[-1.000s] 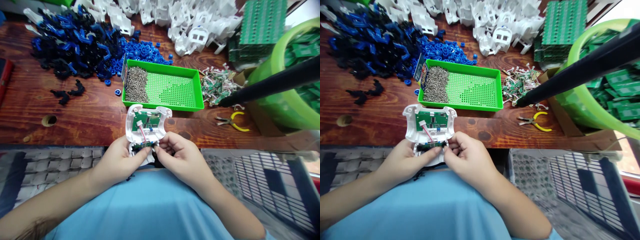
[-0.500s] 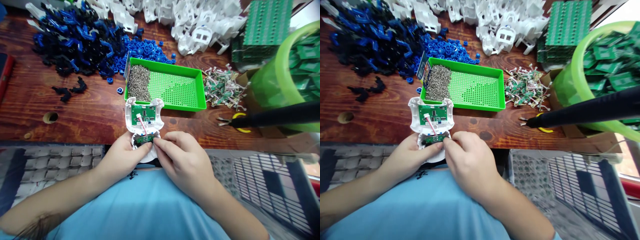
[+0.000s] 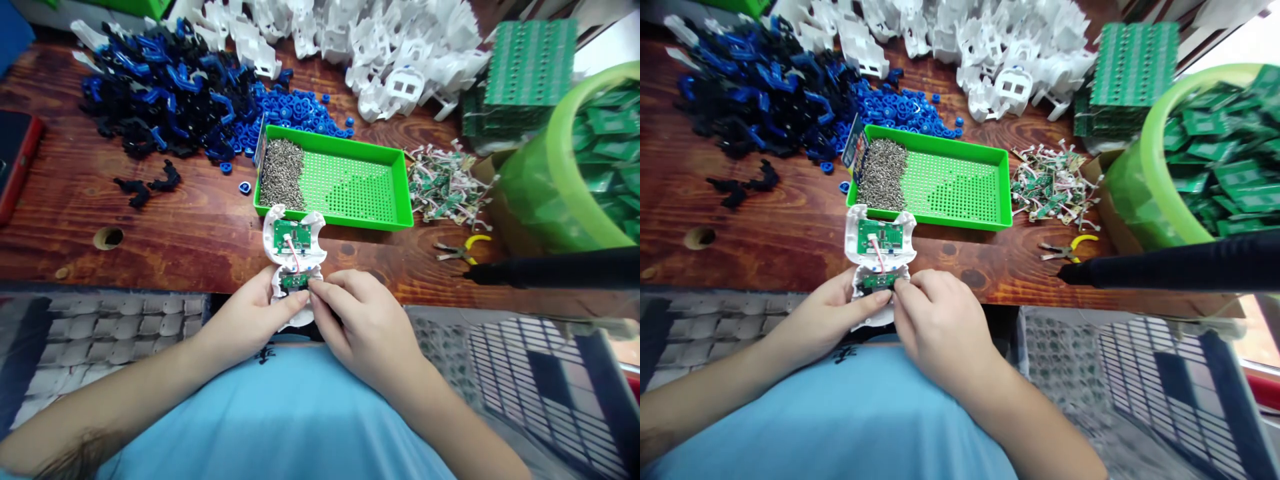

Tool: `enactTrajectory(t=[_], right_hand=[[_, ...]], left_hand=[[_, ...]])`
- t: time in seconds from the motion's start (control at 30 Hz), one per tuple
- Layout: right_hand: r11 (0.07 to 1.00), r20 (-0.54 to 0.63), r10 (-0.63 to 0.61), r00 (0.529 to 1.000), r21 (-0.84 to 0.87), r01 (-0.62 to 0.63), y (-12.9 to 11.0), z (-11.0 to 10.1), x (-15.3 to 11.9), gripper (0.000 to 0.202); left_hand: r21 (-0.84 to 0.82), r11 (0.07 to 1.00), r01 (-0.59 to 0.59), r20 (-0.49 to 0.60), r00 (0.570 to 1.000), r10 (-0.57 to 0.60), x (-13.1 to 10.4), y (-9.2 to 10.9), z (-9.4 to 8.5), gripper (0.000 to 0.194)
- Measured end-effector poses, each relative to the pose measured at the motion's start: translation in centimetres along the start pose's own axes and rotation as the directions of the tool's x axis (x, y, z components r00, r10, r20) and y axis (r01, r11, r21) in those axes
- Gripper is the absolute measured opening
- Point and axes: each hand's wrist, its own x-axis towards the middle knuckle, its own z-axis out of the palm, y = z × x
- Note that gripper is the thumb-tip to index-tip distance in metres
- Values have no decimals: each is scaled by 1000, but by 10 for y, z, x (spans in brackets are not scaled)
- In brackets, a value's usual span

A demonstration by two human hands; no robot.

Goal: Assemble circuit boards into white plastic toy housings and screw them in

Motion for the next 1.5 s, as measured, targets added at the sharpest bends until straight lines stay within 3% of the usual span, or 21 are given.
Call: enactTrajectory(t=[0.2,0.47,0.73,0.93,1.07,1.17,1.2,1.23,1.27,1.3,1.33,1.37,1.4,1.43,1.5], right_hand=[[999,-80,-11,997,45,14,0,-2,-2,16],[991,-150,-53,987,117,71,-1,-8,-6,16],[985,-186,-94,978,126,119,-2,-10,-9,20],[981,-174,-116,978,134,140,-2,-10,-6,20],[987,-127,-74,989,135,91,-5,-9,-5,21],[984,-230,-79,970,136,112,3,-14,-10,28],[987,-346,-75,935,105,118,11,-17,-13,33],[993,-505,-64,860,56,107,21,-22,-16,39],[998,-681,-48,731,4,69,33,-28,-19,45],[999,-831,-36,555,-32,16,47,-35,-21,51],[998,-929,-25,369,-42,-37,61,-43,-22,55],[997,-972,-8,234,-25,-69,74,-52,-22,57],[997,-986,21,167,7,-83,86,-60,-21,60],[994,-983,69,169,54,-94,95,-68,-20,65],[974,-937,215,275,184,-135,105,-80,-16,77]], left_hand=[[-71,997,8,8,1000,-7,-6,0,0,30],[-152,988,13,115,993,5,-15,0,-3,30],[-257,966,-34,120,991,67,-17,4,4,26],[-234,970,-63,85,993,85,-14,2,1,28],[-180,984,-1,46,999,9,-10,1,-3,30],[-144,989,41,-1,999,-41,-5,-4,-5,33],[-139,989,55,-15,998,-57,-2,-5,-4,34],[-137,989,60,-32,997,-65,3,-7,-3,34],[-135,988,74,-42,996,-80,7,-9,0,36],[-136,988,73,-74,994,-84,11,-10,4,40],[-137,988,75,-89,992,-88,15,-11,9,44],[-139,987,75,-101,991,-89,18,-13,14,48],[-139,987,74,-110,990,-90,21,-14,20,51],[-130,988,80,-115,989,-95,22,-15,26,54],[-90,992,93,-138,985,-105,23,-19,35,56]])
